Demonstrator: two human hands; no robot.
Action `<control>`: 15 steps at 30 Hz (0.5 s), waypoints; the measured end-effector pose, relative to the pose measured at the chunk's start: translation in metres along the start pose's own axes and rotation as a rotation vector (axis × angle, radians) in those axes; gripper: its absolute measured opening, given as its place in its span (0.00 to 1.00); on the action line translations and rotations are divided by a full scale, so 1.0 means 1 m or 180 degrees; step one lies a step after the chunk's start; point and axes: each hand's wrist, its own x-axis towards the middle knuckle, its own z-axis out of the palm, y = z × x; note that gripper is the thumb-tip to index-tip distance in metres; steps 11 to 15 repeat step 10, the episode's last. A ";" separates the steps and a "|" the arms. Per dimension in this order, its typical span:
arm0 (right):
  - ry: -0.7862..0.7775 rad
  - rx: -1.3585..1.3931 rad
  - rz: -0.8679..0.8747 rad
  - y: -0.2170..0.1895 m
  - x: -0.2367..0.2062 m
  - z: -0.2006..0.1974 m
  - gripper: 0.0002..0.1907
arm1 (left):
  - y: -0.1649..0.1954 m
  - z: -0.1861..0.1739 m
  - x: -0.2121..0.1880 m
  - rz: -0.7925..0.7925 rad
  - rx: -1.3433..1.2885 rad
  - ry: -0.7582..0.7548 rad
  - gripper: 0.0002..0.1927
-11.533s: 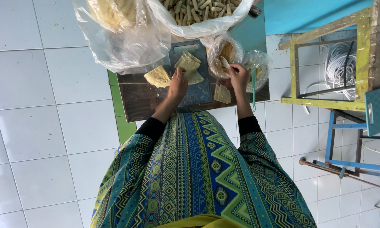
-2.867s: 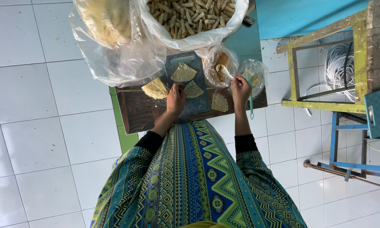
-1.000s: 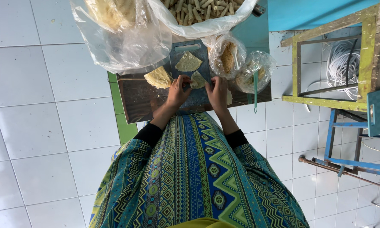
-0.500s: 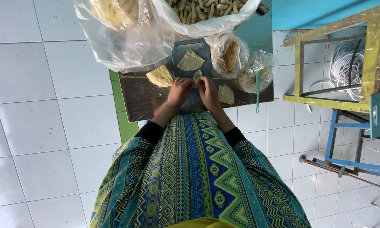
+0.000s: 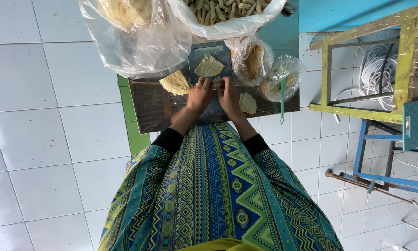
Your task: The person sits at a table and uses a green plastic scraper to cut a flattened sheet of dough into triangular pieces on a cutting board. They then fold the dough triangles by hand into filled, layered shapes and set the finished pieces on the board, working one piece at a time.
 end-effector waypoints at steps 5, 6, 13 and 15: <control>-0.0021 0.0061 -0.0084 0.006 0.002 -0.005 0.07 | -0.011 -0.010 -0.003 0.0854 0.0668 0.0080 0.12; 0.0027 -0.0060 -0.0221 0.007 0.000 -0.007 0.05 | -0.011 -0.011 -0.004 0.0858 0.0788 0.0081 0.12; 0.0133 -0.0194 -0.0504 0.009 -0.016 -0.010 0.07 | -0.006 -0.017 -0.004 0.0772 0.0631 0.0097 0.09; 0.0133 -0.0194 -0.0504 0.009 -0.016 -0.010 0.07 | -0.006 -0.017 -0.004 0.0772 0.0631 0.0097 0.09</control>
